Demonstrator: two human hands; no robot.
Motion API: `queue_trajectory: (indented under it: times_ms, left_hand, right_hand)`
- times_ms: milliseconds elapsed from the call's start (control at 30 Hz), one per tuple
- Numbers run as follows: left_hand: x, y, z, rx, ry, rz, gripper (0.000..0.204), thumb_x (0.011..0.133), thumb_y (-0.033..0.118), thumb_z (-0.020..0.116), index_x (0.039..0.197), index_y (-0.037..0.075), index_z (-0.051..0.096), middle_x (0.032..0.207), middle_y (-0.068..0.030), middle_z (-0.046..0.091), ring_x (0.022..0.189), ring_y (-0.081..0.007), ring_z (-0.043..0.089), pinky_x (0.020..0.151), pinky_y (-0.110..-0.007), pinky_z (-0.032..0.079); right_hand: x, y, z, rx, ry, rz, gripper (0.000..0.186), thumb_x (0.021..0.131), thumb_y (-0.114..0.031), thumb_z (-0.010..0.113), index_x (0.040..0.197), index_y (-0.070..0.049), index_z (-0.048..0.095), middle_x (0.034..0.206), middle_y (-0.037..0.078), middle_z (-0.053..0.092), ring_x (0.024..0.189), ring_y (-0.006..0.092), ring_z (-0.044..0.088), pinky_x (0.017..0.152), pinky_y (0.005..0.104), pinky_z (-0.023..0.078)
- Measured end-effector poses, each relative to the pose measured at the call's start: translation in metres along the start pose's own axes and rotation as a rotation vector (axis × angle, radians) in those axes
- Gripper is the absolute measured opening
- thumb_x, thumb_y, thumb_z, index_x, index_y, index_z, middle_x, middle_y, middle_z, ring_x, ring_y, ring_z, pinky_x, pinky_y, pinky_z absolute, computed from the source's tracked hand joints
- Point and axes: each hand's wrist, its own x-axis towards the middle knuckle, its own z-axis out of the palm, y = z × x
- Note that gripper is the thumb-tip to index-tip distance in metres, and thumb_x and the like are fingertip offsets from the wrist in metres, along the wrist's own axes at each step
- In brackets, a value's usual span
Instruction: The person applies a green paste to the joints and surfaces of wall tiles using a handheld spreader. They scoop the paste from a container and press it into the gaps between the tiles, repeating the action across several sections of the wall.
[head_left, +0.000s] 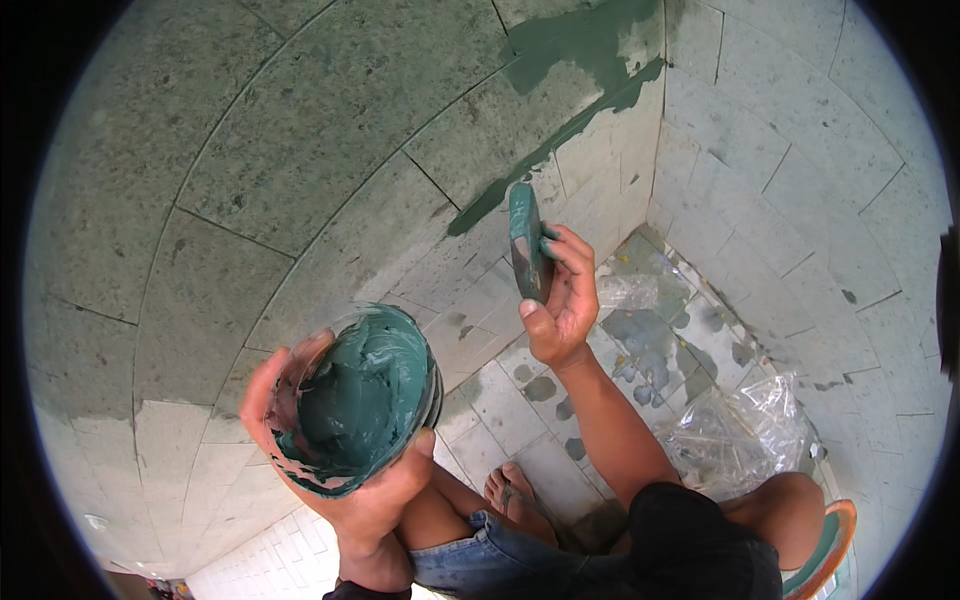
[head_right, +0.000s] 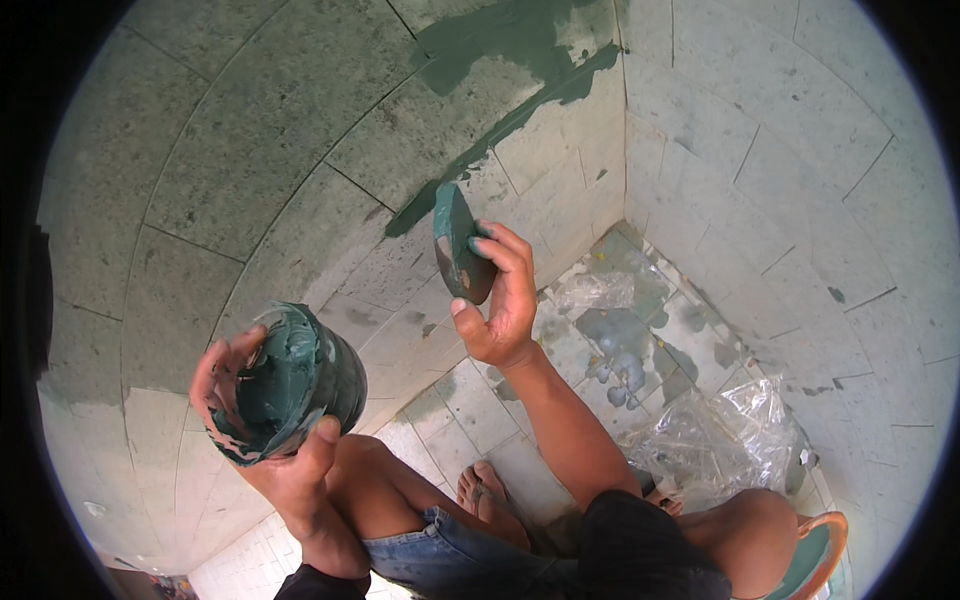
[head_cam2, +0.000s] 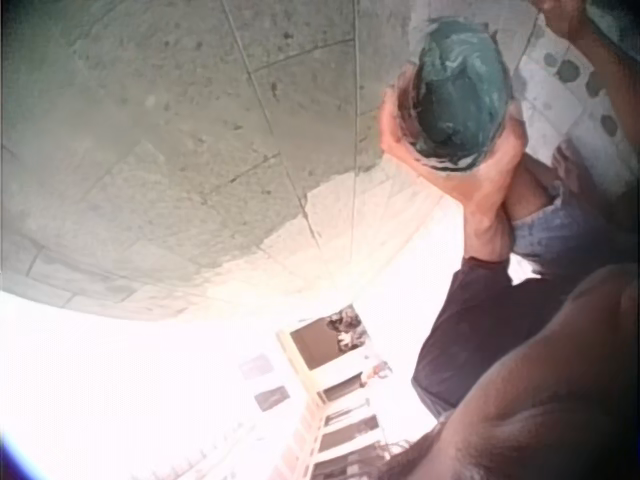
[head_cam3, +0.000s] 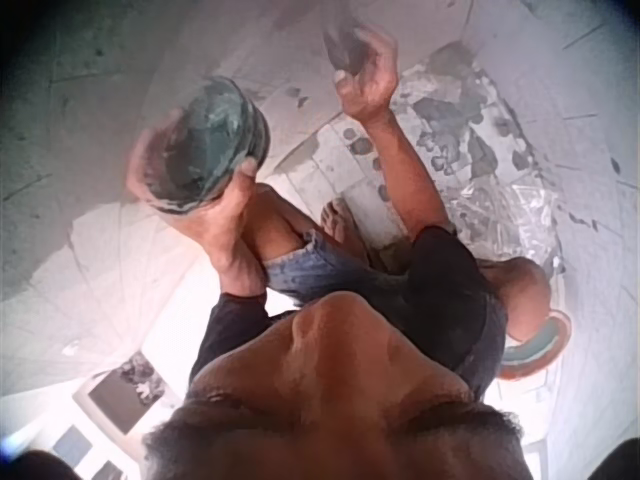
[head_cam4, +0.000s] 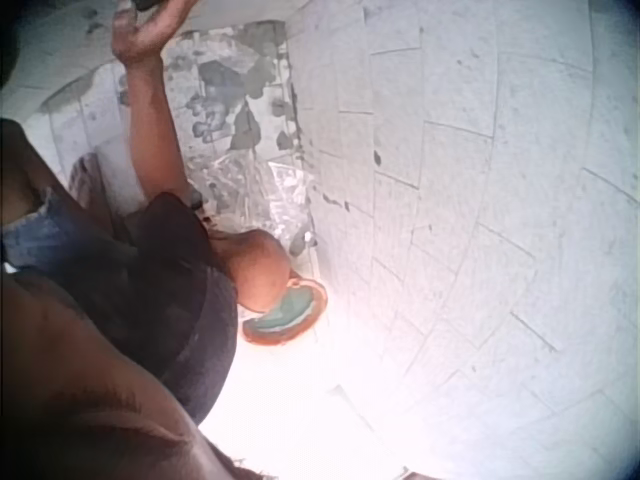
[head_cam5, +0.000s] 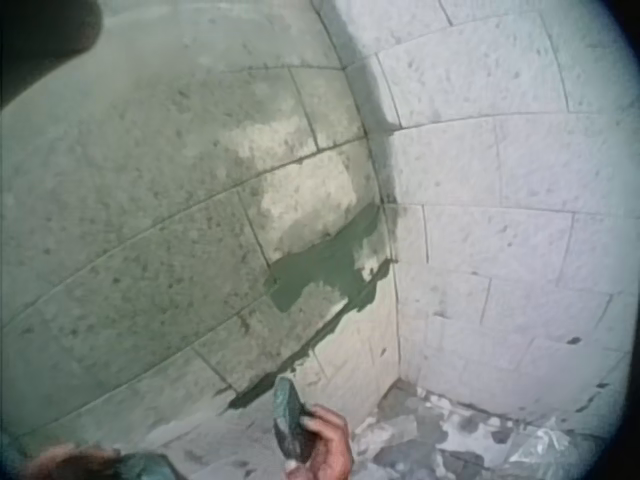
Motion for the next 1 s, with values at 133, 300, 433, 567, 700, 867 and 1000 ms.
queue_trajectory:
  times_ms: [133,300,433,567,700,867,1000]
  left_hand:
    - [-0.001,0.002,-0.001,-0.021,-0.009,-0.021,0.096,0.061,0.039,0.085,0.136,0.005,0.037,0.123,-0.0155,0.052,0.121,-0.0310,0.049,0.103,-0.044,0.039]
    - [0.000,-0.001,-0.004,-0.069,-0.012,-0.035,0.098,0.056,0.022,0.086,0.135,0.004,0.031,0.123,-0.0179,0.049,0.116,-0.0282,0.051,0.101,-0.042,0.043]
    - [0.002,0.001,-0.002,-0.011,0.018,-0.071,0.096,0.058,0.037,0.084,0.135,0.005,0.037,0.121,-0.0152,0.052,0.118,-0.0296,0.050,0.103,-0.042,0.039]
    - [0.001,0.000,-0.005,0.007,0.009,-0.062,0.096,0.057,0.037,0.085,0.134,0.005,0.037,0.120,-0.0153,0.053,0.116,-0.0283,0.051,0.102,-0.041,0.039]
    - [0.001,0.001,-0.004,-0.015,-0.001,-0.065,0.095,0.058,0.035,0.085,0.134,0.005,0.036,0.120,-0.0154,0.053,0.116,-0.0281,0.051,0.102,-0.041,0.040]
    - [0.000,0.002,-0.001,-0.042,0.003,-0.067,0.095,0.059,0.036,0.085,0.134,0.005,0.036,0.120,-0.0153,0.053,0.116,-0.0284,0.051,0.102,-0.041,0.040]
    - [0.001,0.004,-0.001,-0.025,-0.014,-0.047,0.096,0.058,0.037,0.086,0.134,0.005,0.036,0.120,-0.0158,0.053,0.116,-0.0287,0.051,0.102,-0.042,0.040]
  right_hand:
    - [0.023,0.013,-0.010,-0.097,-0.056,-0.051,0.053,0.077,-0.021,0.064,0.122,0.003,0.050,0.129,0.022,0.044,0.120,0.0314,0.046,0.102,0.0416,0.038]
    - [0.007,0.006,0.005,-0.116,-0.233,-0.036,0.048,0.068,-0.014,0.065,0.113,0.001,0.056,0.124,0.023,0.054,0.115,0.0358,0.053,0.098,0.0412,0.043]
    - [0.002,-0.007,0.012,0.010,-0.275,0.024,0.051,0.066,-0.012,0.064,0.113,0.002,0.056,0.125,0.023,0.051,0.117,0.0358,0.052,0.098,0.0436,0.043]
    - [0.027,-0.022,0.019,-0.263,-0.204,-0.260,0.056,0.064,-0.008,0.066,0.118,0.002,0.056,0.127,0.021,0.049,0.113,0.0364,0.052,0.096,0.0441,0.046]
    - [0.032,-0.001,0.015,-0.507,-0.250,-0.391,0.052,0.061,-0.005,0.070,0.112,-0.001,0.062,0.126,0.019,0.050,0.109,0.0368,0.053,0.090,0.0443,0.048]
    - [0.019,0.005,-0.005,-0.574,-0.372,-0.348,0.045,0.059,-0.002,0.067,0.104,-0.003,0.064,0.123,0.018,0.051,0.107,0.0362,0.054,0.090,0.0438,0.048]
    - [0.018,-0.009,-0.020,-0.377,-0.349,-0.163,0.045,0.057,0.000,0.063,0.101,-0.004,0.064,0.119,0.016,0.054,0.106,0.0356,0.055,0.089,0.0430,0.048]
